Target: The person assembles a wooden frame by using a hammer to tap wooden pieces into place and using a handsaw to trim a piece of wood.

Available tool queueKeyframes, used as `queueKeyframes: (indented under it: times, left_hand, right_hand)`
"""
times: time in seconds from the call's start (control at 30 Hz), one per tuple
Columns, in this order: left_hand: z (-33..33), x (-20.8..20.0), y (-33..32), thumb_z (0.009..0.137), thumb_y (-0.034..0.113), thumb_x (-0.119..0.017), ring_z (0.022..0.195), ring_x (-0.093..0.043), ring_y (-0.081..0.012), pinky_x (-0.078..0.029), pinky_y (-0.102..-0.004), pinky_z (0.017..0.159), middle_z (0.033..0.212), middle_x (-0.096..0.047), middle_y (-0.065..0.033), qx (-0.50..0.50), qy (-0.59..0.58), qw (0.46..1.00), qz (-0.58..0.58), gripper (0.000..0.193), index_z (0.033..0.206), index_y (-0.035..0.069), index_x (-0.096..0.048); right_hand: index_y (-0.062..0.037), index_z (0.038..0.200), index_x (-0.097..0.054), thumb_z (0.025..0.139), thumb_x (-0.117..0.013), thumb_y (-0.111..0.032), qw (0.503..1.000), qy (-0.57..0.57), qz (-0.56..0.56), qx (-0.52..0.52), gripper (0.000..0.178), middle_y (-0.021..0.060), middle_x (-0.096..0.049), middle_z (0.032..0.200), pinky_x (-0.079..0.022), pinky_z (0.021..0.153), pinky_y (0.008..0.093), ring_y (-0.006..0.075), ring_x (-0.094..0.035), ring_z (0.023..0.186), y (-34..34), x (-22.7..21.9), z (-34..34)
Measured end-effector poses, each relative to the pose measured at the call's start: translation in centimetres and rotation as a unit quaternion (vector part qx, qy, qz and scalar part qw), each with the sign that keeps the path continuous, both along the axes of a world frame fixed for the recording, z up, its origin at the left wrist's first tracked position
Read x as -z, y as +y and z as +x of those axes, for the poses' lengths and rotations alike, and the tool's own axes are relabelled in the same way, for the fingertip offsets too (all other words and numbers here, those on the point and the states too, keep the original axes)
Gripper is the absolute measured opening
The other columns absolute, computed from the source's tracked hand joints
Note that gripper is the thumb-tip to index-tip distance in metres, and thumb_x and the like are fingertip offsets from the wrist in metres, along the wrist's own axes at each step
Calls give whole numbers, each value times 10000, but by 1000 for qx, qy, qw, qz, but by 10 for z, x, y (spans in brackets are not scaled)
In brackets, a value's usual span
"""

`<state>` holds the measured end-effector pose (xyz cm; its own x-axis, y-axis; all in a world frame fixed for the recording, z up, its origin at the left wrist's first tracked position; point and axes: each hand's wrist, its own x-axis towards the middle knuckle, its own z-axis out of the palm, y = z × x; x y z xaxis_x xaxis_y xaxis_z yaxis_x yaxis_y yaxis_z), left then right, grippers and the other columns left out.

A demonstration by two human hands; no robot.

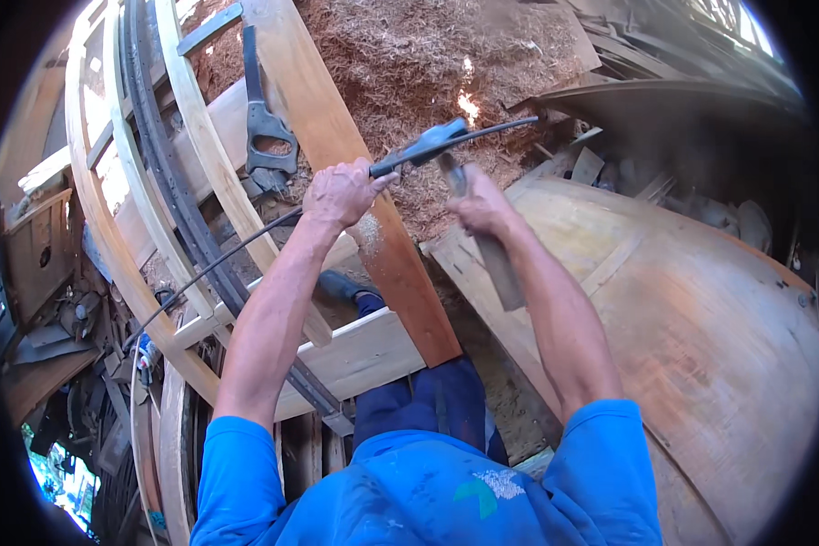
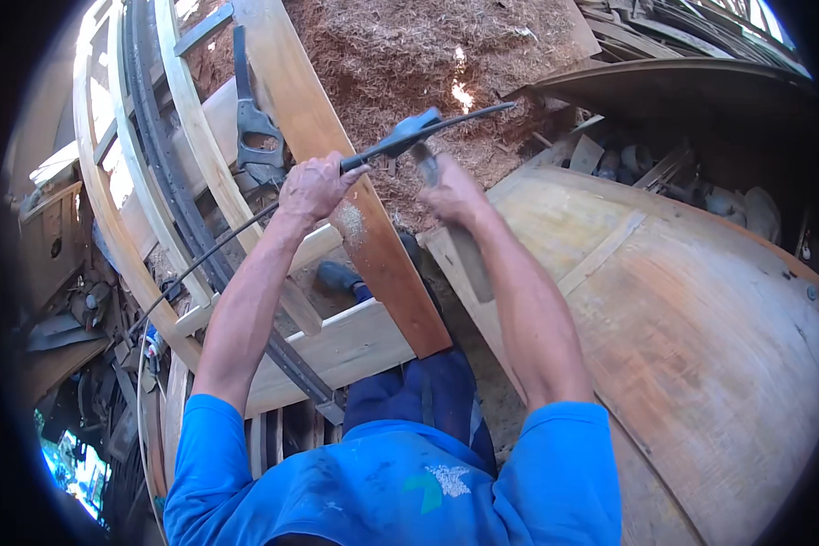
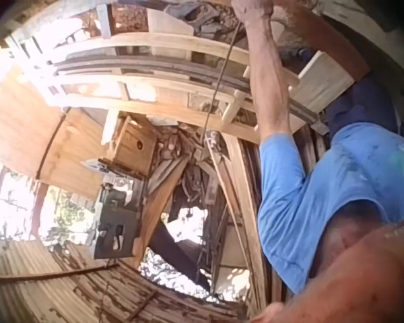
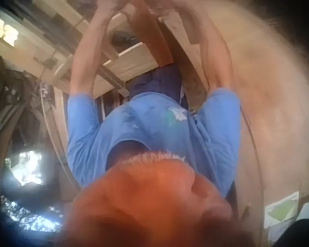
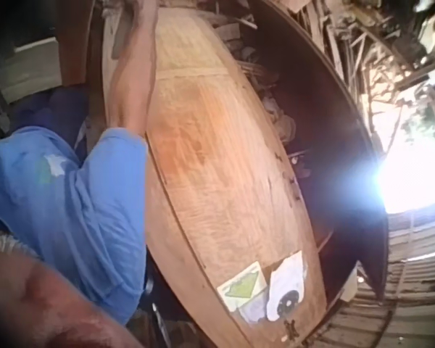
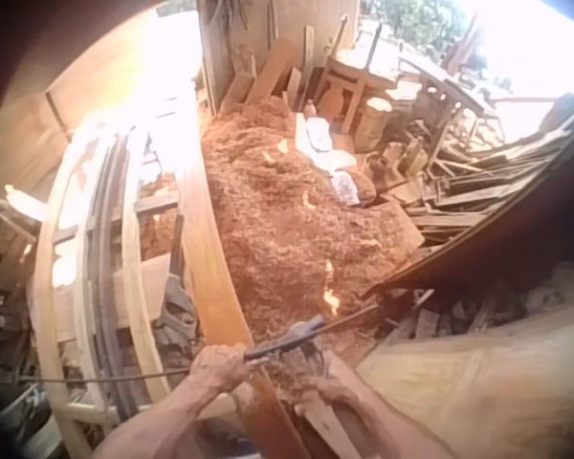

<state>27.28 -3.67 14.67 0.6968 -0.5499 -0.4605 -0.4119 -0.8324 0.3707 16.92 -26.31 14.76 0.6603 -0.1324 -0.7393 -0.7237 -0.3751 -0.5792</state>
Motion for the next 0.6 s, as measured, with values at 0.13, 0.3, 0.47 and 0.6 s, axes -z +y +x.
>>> queueKeyframes:
  times: [0.13,0.3,0.47,0.6]
  left_hand:
    - [-2,7,-1,949,617,-507,740,-688,-435,-548,-527,671,756,-679,-258,5,-30,999,-40,616,858,21,-631]
    - [3,9,-9,946,638,-487,767,-699,-419,-553,-517,685,788,-693,-247,7,-27,999,-18,632,879,27,-636]
    - [1,4,6,935,669,-471,779,-707,-404,-561,-498,694,814,-708,-223,-3,-3,1000,4,662,886,30,-638]
    - [-4,9,13,958,628,-469,766,-686,-423,-533,-522,672,771,-687,-226,-1,-15,998,-62,606,971,36,-598]
  right_hand:
    - [-55,985,-400,813,-644,-64,973,-41,3,226,299,52,-531,724,-492,414,324,150,-563,530,-37,-6,1]
    - [14,1114,-425,820,-660,-112,993,-5,-105,-46,397,112,-609,787,-512,499,348,173,-608,569,31,11,5]
    - [19,1156,-440,813,-678,-106,998,11,51,21,436,95,-591,780,-516,490,343,161,-602,574,37,-24,12]
    - [-17,1152,-463,817,-661,-51,989,37,26,144,391,56,-546,747,-523,442,311,136,-566,538,12,5,-35]
